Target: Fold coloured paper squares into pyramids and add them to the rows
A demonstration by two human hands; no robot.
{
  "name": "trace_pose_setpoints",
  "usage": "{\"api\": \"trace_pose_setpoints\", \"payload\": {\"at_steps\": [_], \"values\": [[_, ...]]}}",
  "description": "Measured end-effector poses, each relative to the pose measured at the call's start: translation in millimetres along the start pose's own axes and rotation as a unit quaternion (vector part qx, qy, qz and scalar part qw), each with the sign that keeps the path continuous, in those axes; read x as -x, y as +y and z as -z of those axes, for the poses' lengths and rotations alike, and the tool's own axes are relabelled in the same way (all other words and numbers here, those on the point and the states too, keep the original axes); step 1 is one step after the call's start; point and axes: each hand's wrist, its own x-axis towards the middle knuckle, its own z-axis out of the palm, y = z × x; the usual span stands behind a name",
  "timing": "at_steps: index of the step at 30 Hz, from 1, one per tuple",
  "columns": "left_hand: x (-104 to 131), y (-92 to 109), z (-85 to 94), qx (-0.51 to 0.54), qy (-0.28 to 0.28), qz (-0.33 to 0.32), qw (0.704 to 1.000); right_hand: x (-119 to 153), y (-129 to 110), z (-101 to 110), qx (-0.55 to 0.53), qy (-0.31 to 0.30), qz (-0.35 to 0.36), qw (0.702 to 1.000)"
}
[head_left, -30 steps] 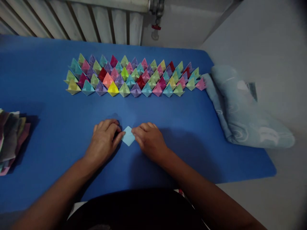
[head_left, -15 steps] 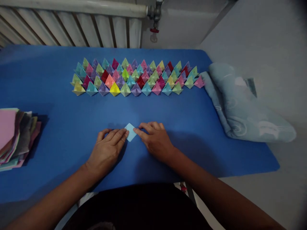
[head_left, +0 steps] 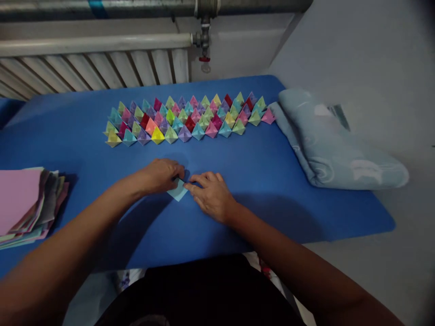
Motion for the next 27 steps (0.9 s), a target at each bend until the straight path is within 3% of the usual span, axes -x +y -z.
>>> {"api": "trace_pose_setpoints", "payload": {"at_steps": [6,9,11,12,14,16,20,24,27], "values": [[-7.4,-3.7,4.9,0.093,-0.068,0.080,0.990,3.1,3.7,-1.0,-0.053,0.046,-0.018,0.997],[-0.1,-4.7,7.6,0.132,-0.067,0.109,0.983,4.3,4.0,-2.4,-0.126,0.098,-0.024,0.987],[9.0,-4.8,9.1,0.212,-0.045,0.140,0.966,4.0,1.3,-3.0,-0.211,0.136,-0.038,0.967],[14.2,-4.1,8.7,0.278,-0.025,0.161,0.947,3.3,-0.9,-3.0,-0.263,0.147,-0.058,0.952],[24.3,-0.1,4.2,0.435,0.046,0.198,0.877,0.5,-5.9,-2.2,-0.375,0.150,-0.117,0.907],[32.2,7.5,-5.3,0.497,0.101,0.206,0.837,-3.6,-10.1,-0.7,-0.473,0.132,-0.181,0.852],[38.3,29.3,-27.6,0.635,0.206,0.255,0.700,-12.0,-12.9,2.5,-0.562,0.143,-0.271,0.768],[35.8,51.5,-36.6,0.715,0.252,0.249,0.603,-15.3,-16.1,4.1,-0.608,0.131,-0.260,0.738],[33.1,62.8,-38.5,0.745,0.250,0.235,0.573,-15.3,-19.9,2.8,-0.632,0.117,-0.228,0.732]]}}
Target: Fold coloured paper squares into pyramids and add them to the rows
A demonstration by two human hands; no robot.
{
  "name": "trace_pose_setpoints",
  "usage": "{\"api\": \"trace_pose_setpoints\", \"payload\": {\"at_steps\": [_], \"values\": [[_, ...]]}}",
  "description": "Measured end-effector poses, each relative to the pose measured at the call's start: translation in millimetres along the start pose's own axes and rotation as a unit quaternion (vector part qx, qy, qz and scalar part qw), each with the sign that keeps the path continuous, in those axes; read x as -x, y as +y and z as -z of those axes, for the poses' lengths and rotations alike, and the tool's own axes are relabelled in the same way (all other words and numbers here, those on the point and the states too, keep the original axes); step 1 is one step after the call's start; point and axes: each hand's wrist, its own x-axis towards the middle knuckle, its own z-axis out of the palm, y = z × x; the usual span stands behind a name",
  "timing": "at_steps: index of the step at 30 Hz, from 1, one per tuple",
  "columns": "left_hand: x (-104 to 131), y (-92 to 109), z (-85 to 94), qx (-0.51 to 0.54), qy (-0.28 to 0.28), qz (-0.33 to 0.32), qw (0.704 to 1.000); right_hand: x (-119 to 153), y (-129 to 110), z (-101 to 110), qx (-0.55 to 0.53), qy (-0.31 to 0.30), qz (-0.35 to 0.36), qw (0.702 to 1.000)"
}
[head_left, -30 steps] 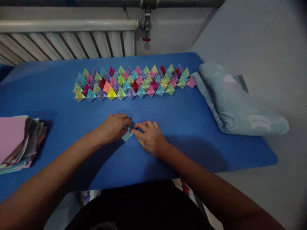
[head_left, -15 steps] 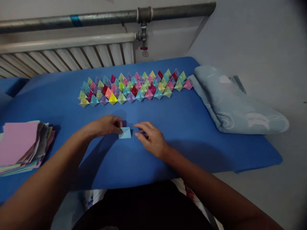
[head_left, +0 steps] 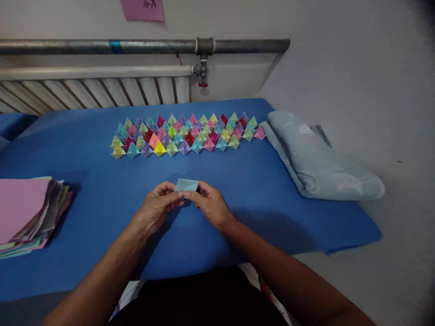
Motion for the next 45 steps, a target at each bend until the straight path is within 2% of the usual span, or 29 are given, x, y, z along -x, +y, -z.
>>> {"api": "trace_pose_setpoints", "payload": {"at_steps": [4,7,10,12,15,17,19,21,23,25,29,31,36,41,45], "values": [[2.4,0.7,-0.6,-0.066,-0.033,-0.019,0.997,1.9,3.6,0.2,0.025,0.001,0.029,0.999],[1.4,10.6,6.5,-0.158,-0.053,-0.067,0.984,3.9,5.4,2.7,0.112,0.005,0.067,0.992],[-1.0,24.1,14.6,-0.262,-0.114,-0.094,0.954,5.8,6.0,4.9,0.222,0.007,0.131,0.966],[-2.8,29.8,18.7,-0.342,-0.152,-0.125,0.919,5.9,6.2,6.8,0.291,0.001,0.189,0.938],[-6.4,27.3,22.7,-0.457,-0.163,-0.247,0.839,3.2,5.6,11.3,0.408,-0.021,0.305,0.860],[-10.0,18.2,24.8,-0.518,-0.138,-0.368,0.759,0.0,5.0,14.4,0.494,-0.034,0.366,0.788],[-13.6,5.8,27.3,-0.567,-0.091,-0.469,0.671,-3.2,5.3,16.3,0.568,-0.034,0.394,0.722],[-15.5,-6.3,30.6,-0.606,-0.054,-0.521,0.598,-5.4,7.2,16.5,0.616,-0.030,0.403,0.677],[-14.2,-15.3,34.6,-0.632,-0.046,-0.533,0.561,-6.2,10.2,15.7,0.641,-0.040,0.407,0.650],[-10.0,-20.2,39.4,-0.637,-0.055,-0.524,0.562,-5.6,12.7,14.9,0.652,-0.069,0.405,0.638],[-0.4,-22.3,48.2,-0.607,-0.077,-0.499,0.614,-1.8,11.7,15.4,0.652,-0.138,0.383,0.639],[1.4,-22.2,50.6,-0.593,-0.094,-0.493,0.629,0.8,9.0,16.9,0.652,-0.156,0.367,0.645],[-2.8,-21.0,51.6,-0.606,-0.121,-0.469,0.631,6.2,5.4,22.3,0.655,-0.185,0.325,0.656],[-7.2,-20.7,54.8,-0.614,-0.138,-0.458,0.628,11.0,9.5,26.2,0.626,-0.145,0.312,0.699],[-7.6,-21.7,57.4,-0.619,-0.142,-0.443,0.633,15.7,13.9,25.7,0.624,-0.101,0.327,0.702]]}}
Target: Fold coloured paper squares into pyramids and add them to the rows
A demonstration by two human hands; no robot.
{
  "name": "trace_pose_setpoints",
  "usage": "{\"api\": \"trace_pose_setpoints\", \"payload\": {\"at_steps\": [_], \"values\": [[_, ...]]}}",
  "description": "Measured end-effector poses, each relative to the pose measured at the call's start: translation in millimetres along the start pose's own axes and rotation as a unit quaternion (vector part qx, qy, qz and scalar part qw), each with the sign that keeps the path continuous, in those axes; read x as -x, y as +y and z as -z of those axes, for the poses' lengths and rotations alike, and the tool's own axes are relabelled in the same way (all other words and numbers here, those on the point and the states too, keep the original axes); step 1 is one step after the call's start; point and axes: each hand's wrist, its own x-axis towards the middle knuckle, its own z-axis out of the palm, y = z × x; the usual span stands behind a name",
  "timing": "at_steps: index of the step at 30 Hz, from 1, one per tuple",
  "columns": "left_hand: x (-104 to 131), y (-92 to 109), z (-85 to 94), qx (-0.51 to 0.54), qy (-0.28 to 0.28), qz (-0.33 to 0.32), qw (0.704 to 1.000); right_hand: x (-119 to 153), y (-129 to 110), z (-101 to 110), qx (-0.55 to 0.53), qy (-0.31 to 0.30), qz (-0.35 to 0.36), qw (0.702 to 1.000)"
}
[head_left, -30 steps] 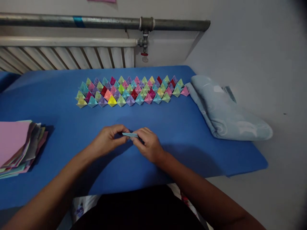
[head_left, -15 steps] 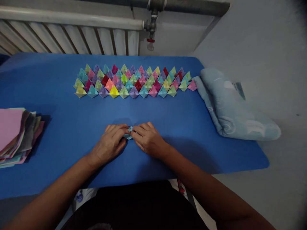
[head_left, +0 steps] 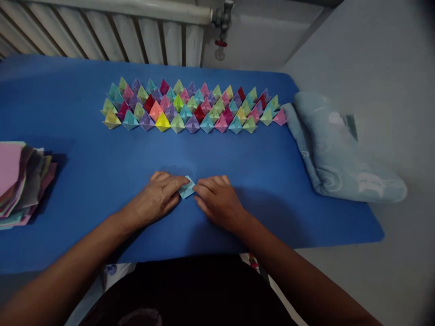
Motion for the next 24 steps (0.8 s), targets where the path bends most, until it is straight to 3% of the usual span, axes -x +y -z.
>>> {"api": "trace_pose_setpoints", "payload": {"at_steps": [12,24], "values": [[-3.0,-1.8,1.0,0.021,-0.007,-0.019,1.000,0.4,-1.4,-4.5,0.024,-0.012,-0.045,0.999],[-9.4,0.1,3.5,0.066,-0.007,0.069,0.995,-12.3,-10.4,-1.8,-0.074,0.006,-0.147,0.986]]}}
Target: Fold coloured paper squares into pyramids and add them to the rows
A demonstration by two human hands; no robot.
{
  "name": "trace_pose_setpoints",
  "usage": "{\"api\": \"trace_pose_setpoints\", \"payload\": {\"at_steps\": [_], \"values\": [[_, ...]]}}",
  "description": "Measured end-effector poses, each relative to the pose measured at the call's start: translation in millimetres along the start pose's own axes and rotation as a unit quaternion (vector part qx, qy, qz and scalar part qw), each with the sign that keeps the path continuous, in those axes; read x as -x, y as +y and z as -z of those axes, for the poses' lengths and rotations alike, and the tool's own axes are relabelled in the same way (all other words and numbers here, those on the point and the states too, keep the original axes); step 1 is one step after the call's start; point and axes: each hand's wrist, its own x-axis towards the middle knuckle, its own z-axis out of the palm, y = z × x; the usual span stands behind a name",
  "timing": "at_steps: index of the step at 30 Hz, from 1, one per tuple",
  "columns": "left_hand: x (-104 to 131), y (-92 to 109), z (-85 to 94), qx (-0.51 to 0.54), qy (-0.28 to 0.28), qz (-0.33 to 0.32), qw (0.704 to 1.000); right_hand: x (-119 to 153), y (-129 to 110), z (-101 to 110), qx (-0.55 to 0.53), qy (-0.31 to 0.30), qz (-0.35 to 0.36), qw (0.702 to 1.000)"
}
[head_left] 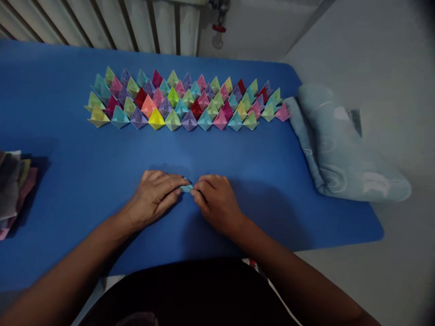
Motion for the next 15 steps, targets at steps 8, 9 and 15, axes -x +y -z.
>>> {"api": "trace_pose_setpoints", "payload": {"at_steps": [8,9,15], "values": [[-6.5,-0.4,-6.2,0.003,0.039,0.057,0.998,-4.3,-1.5,-1.8,0.018,0.005,-0.022,1.000],[-7.2,-0.5,-6.9,0.001,0.040,0.062,0.997,-4.7,-1.5,-1.9,0.022,0.005,-0.022,1.000],[-8.5,-0.7,-10.1,-0.006,0.053,0.060,0.997,-5.6,-2.5,-2.3,0.043,0.006,-0.018,0.999]]}}
